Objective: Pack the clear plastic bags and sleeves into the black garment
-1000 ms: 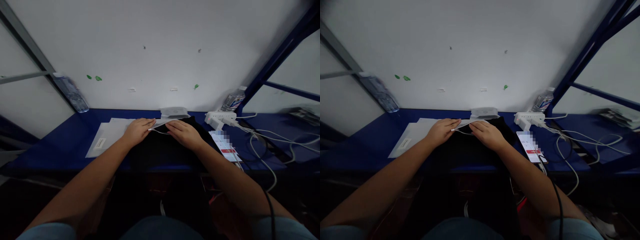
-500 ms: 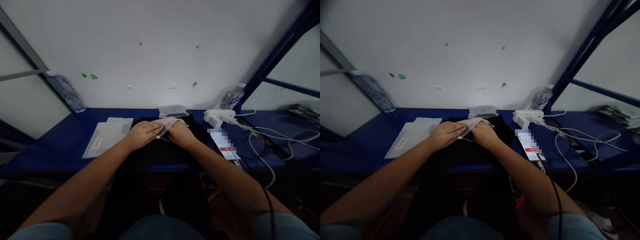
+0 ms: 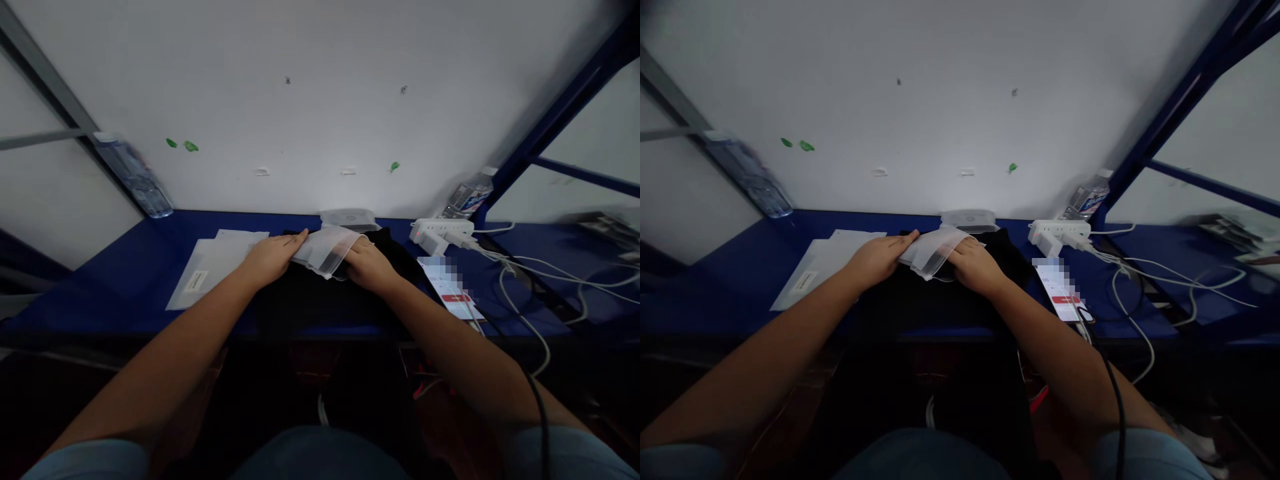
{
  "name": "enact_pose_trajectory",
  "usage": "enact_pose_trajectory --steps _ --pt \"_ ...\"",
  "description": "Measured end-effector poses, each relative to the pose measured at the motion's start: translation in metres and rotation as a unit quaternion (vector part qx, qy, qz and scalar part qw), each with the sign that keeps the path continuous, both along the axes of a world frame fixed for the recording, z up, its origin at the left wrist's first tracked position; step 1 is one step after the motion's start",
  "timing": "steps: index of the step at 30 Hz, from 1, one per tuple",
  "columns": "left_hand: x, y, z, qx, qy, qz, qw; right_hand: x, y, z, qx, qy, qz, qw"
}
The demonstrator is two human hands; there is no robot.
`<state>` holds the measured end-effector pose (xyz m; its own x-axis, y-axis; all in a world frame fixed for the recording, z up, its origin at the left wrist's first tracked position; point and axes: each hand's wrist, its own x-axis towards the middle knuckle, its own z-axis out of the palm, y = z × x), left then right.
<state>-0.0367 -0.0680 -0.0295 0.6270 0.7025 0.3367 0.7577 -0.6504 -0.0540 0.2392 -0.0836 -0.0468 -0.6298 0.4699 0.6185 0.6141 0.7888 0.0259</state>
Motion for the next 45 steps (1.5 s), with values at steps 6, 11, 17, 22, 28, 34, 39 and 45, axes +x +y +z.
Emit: enact_pose_trajectory --steps 6,11,17,22,28,34,39,45 --pt "-0.007 0.002 0.001 0.011 -0.037 0.034 0.999 0.005 -0.001 0.006 0.001 0.036 0.030 0.999" --pt "-0.027 0.012 0.000 0.044 -0.098 0.077 0.991 0.007 -0.004 0.010 0.011 0.063 0.057 0.996" --pt "-0.024 0.005 0.010 0.053 -0.078 -0.014 0.995 0.008 -0.003 0.007 0.005 0.066 0.072 0.995" --pt "-0.024 0.003 0.009 0.041 -0.074 -0.024 0.996 0.007 -0.001 0.008 -0.019 0.070 0.085 0.994" --pt "-0.053 0.015 0.011 0.047 -0.101 0.072 0.991 0.008 -0.001 0.007 -0.036 0.062 0.113 0.991" --pt "-0.088 0.000 0.026 0.040 -0.066 0.191 0.978 0.007 0.000 0.006 -0.043 0.061 0.119 0.990" --pt "-0.112 -0.034 0.022 -0.009 -0.042 0.261 0.964 -0.005 0.004 0.004 -0.039 0.045 0.121 0.991" --pt "-0.134 -0.047 0.004 -0.067 0.020 0.265 0.962 -0.007 0.003 0.004 -0.118 0.002 0.119 0.986"
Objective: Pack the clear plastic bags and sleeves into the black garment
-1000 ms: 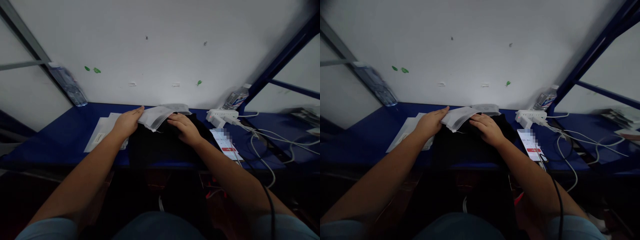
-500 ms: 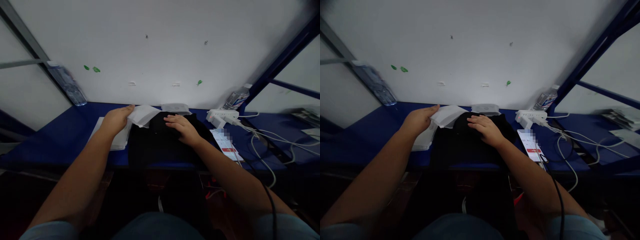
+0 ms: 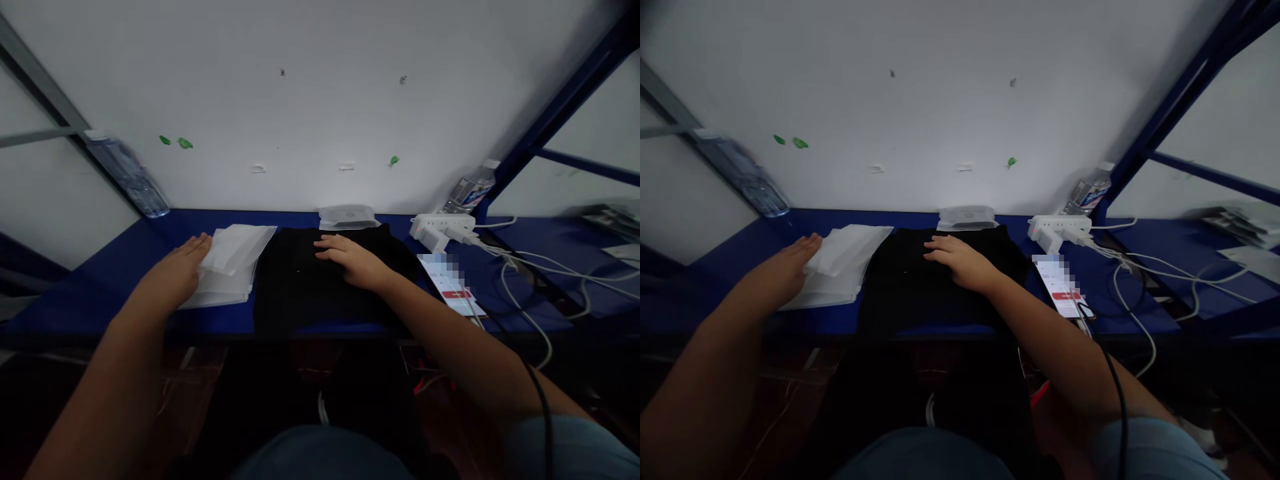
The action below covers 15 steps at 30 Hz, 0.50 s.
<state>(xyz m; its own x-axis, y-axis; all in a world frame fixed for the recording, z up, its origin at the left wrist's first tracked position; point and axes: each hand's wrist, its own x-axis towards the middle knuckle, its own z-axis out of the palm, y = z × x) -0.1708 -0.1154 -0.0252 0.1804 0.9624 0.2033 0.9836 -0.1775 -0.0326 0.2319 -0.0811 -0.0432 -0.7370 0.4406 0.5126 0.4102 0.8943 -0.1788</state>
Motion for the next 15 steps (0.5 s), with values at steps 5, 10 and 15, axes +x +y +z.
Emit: enact_pose_trajectory --steps 5,10,15 --pt "-0.002 -0.009 0.008 -0.074 0.050 0.020 0.996 0.004 -0.004 0.002 -0.039 0.009 -0.007 0.999" --pt "0.010 -0.010 0.017 -0.088 -0.052 -0.077 0.992 0.004 -0.002 0.001 -0.009 0.029 -0.007 1.000" --pt "0.034 0.013 -0.008 -0.058 -0.095 -0.108 0.988 0.003 -0.001 -0.001 -0.015 0.030 -0.023 0.999"
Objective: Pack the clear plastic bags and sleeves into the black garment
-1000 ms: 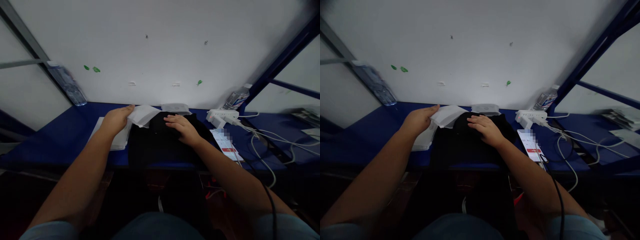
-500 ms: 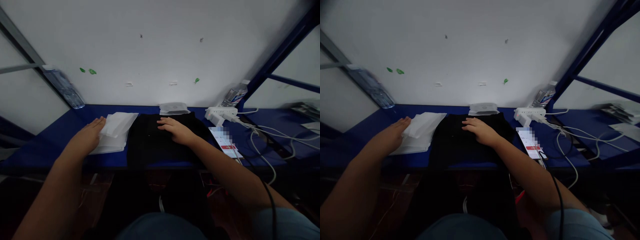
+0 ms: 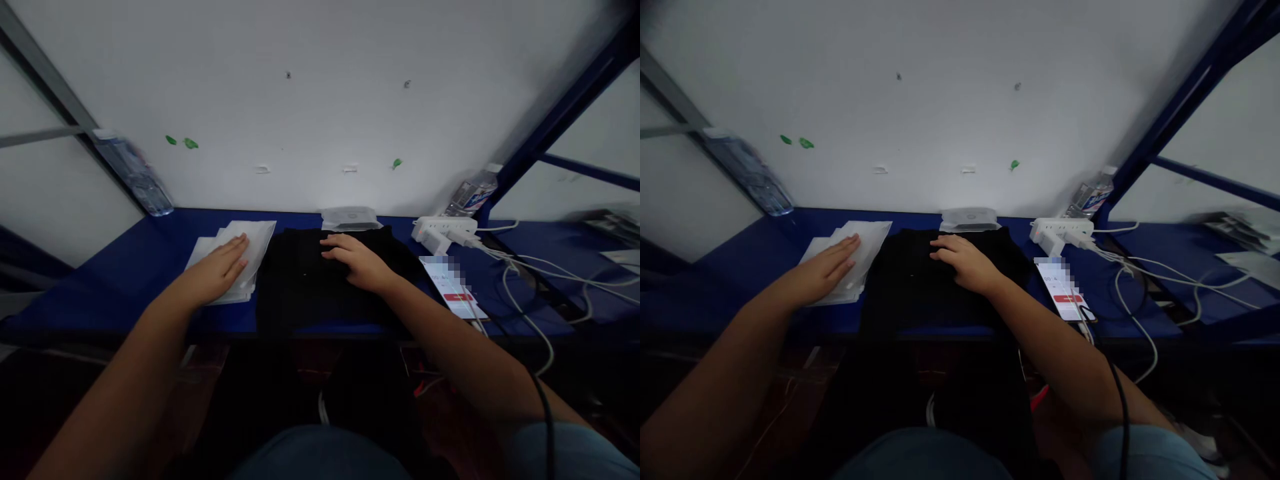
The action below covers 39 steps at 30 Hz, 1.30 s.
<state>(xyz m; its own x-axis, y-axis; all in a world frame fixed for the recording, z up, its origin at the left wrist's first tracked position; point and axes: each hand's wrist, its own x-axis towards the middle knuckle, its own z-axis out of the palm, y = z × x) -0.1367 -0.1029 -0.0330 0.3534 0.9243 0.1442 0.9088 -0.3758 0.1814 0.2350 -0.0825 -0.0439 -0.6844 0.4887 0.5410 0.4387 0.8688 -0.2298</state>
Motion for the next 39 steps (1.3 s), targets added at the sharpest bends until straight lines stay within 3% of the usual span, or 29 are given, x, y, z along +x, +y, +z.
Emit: enact_pose_trajectory --steps 5,10,13,16,20,22,26,30,39 --pt "0.009 0.010 -0.024 -0.034 0.058 0.026 0.997 -0.001 -0.003 0.004 -0.028 -0.002 -0.002 1.000" --pt "0.013 0.004 -0.030 -0.065 0.084 0.057 0.993 -0.001 -0.005 0.006 -0.049 0.011 0.002 0.999" --pt "0.016 0.005 -0.023 -0.067 0.088 0.055 0.992 -0.001 -0.005 0.005 -0.049 0.015 0.002 0.999" --pt "0.026 0.011 -0.001 -0.062 0.089 0.039 0.993 -0.001 -0.004 0.005 -0.043 0.011 0.005 0.999" --pt "0.058 0.027 0.033 -0.029 0.053 -0.027 0.998 0.001 -0.007 0.008 -0.043 0.004 0.012 0.999" --pt "0.077 0.037 0.040 -0.020 0.028 -0.070 0.997 0.001 -0.010 0.010 -0.045 -0.007 0.013 0.999" --pt "0.102 0.054 0.025 0.019 -0.022 -0.128 0.991 0.003 -0.016 0.013 -0.041 -0.029 0.007 0.999" --pt "0.103 0.058 0.004 0.031 -0.048 -0.142 0.988 0.001 -0.019 0.014 -0.033 -0.045 -0.014 0.998" --pt "0.089 0.054 0.014 0.101 -0.140 -0.121 0.978 -0.029 -0.038 0.031 0.007 -0.177 -0.164 0.970"
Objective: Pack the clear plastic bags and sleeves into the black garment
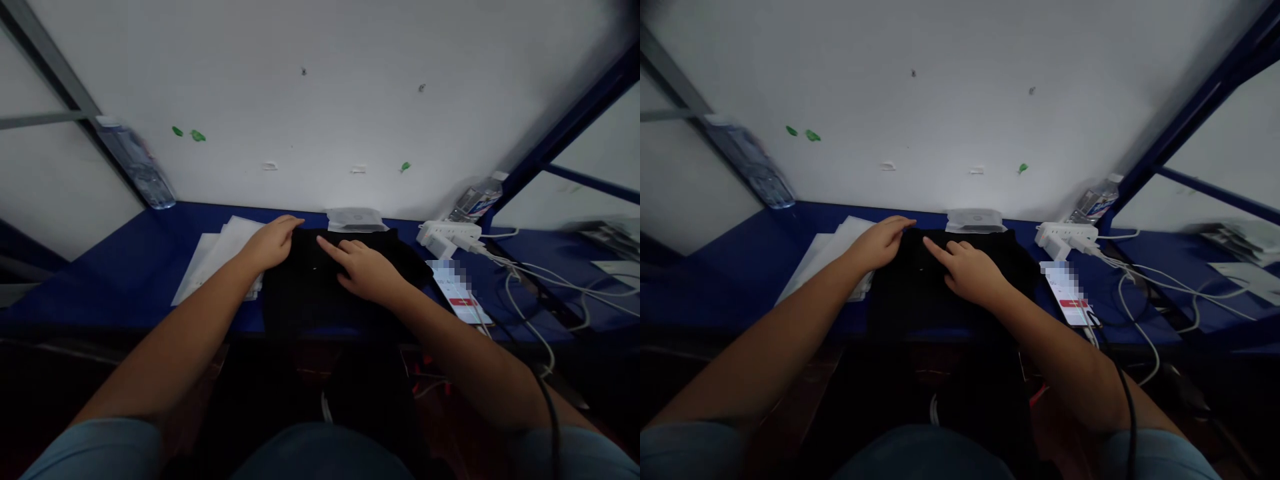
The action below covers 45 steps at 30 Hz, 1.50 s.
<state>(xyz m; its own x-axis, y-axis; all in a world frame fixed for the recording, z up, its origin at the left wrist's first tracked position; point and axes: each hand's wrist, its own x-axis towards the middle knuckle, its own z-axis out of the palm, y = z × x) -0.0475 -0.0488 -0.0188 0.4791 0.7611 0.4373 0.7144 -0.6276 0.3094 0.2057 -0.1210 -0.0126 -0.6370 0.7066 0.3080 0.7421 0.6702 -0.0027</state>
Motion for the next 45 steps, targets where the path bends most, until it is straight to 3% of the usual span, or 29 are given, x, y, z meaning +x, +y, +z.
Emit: enact_pose_trajectory --steps 7,11,16,20,25,30,37,45 --pt "-0.010 0.001 0.003 0.026 -0.040 0.041 0.998 -0.021 -0.002 -0.005 0.059 0.042 -0.023 0.997" --pt "-0.013 0.002 0.005 0.019 -0.034 0.058 0.998 -0.028 -0.011 -0.008 0.045 -0.005 0.003 0.999" --pt "-0.010 0.005 0.000 -0.009 0.015 0.026 1.000 -0.035 -0.018 0.002 -0.004 0.008 -0.029 1.000" --pt "-0.007 0.010 -0.007 -0.016 0.049 0.010 0.999 -0.049 -0.015 0.009 0.020 0.024 -0.055 0.998" --pt "-0.008 0.014 -0.012 -0.017 0.066 0.004 0.998 -0.064 -0.012 0.006 0.027 -0.011 -0.046 0.999" --pt "-0.008 0.013 -0.014 -0.033 0.078 0.005 0.996 -0.063 -0.011 0.005 0.014 0.007 -0.059 0.998" --pt "-0.006 0.013 -0.015 -0.044 0.101 -0.009 0.994 -0.048 -0.013 -0.005 0.009 0.141 -0.076 0.987" --pt "-0.004 0.010 -0.014 -0.048 0.124 -0.014 0.991 -0.005 -0.026 -0.018 -0.001 0.370 -0.208 0.905"
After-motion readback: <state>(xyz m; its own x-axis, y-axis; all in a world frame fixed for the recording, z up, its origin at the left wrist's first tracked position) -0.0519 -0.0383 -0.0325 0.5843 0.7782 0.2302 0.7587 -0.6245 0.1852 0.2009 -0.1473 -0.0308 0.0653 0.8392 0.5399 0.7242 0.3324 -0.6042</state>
